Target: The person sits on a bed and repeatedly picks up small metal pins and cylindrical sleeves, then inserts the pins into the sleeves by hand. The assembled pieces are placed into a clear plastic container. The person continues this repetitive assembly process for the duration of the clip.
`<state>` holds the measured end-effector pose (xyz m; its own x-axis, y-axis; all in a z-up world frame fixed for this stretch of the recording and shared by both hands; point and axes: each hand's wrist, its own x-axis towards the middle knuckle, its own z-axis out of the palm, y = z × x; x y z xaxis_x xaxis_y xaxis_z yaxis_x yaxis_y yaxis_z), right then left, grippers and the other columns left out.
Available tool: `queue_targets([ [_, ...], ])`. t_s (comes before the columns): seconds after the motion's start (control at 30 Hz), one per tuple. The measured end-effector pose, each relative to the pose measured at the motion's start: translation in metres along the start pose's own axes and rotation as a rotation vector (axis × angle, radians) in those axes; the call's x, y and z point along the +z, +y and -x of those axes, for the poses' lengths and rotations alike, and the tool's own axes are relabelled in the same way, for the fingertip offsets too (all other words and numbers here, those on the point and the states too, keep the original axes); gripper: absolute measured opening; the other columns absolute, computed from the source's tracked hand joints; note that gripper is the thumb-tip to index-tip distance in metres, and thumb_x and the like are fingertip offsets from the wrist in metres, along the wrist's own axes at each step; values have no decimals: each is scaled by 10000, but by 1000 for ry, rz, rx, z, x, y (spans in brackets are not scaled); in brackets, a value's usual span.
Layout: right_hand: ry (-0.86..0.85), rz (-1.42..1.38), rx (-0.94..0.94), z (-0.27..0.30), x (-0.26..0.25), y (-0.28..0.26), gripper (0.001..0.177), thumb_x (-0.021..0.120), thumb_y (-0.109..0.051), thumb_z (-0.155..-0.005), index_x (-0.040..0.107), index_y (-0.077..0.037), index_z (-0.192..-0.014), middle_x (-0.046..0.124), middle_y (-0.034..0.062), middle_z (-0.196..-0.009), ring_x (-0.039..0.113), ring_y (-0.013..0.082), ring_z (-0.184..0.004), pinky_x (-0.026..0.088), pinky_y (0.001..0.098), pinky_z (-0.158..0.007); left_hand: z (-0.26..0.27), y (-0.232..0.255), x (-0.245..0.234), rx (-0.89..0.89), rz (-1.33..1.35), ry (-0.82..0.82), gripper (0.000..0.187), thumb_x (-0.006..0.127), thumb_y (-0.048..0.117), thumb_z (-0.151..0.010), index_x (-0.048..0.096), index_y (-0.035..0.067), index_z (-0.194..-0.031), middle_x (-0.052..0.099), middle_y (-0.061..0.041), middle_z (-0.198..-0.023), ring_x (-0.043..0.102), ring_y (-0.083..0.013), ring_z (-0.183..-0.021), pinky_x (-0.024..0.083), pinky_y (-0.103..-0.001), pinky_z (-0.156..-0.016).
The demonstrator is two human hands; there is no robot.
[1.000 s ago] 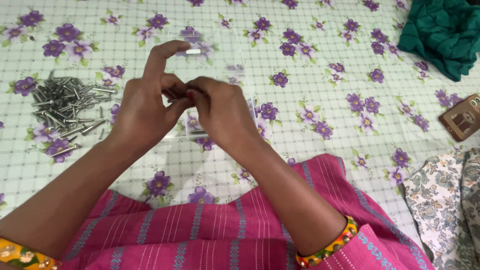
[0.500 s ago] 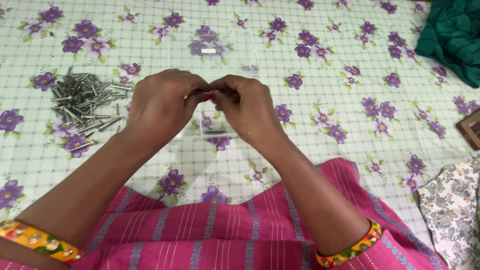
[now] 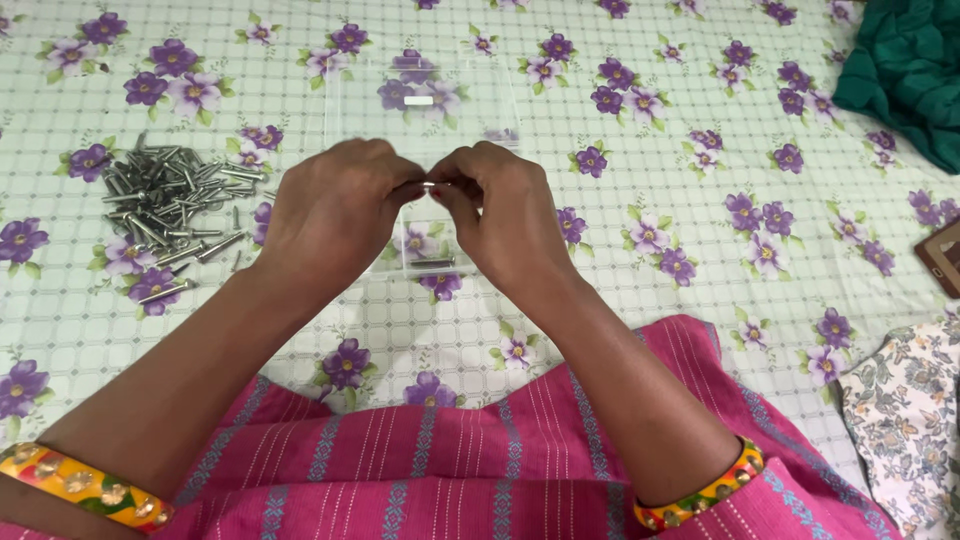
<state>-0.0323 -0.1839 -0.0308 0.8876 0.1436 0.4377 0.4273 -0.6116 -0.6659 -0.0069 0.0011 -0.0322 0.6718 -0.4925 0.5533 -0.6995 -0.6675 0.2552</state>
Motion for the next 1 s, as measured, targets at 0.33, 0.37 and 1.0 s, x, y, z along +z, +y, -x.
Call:
queue_targets([
  [0.33,-459,398,289,29,28,51,241,644,-3,-850,784,-122,-1007,767,84,-966,632,288,-1057,548,417,-916,7,-17,11,-480,87,-290,109,704,179,-929,789,112,-941,769,-80,-814,732,-278,-699,570,-427,-668],
  [0.37,-502,391,318,32,30,55,245,649,-24,-865,780,-140,-1037,749,100,-997,617,289,-1082,540,426,-932,8,-18,13,-484,96,-285,107,695,157,-926,792,118,-949,774,-77,-820,733,-273,-703,570,-426,-671],
  [1.0,-635,539,171,35,35,53,465,712,-236,-897,634,-191,-1353,632,89,-1269,506,315,-1233,398,509,-1064,9,-16,15,-572,167,-356,113,712,135,-911,793,113,-986,785,-73,-852,750,-232,-722,571,-396,-693],
])
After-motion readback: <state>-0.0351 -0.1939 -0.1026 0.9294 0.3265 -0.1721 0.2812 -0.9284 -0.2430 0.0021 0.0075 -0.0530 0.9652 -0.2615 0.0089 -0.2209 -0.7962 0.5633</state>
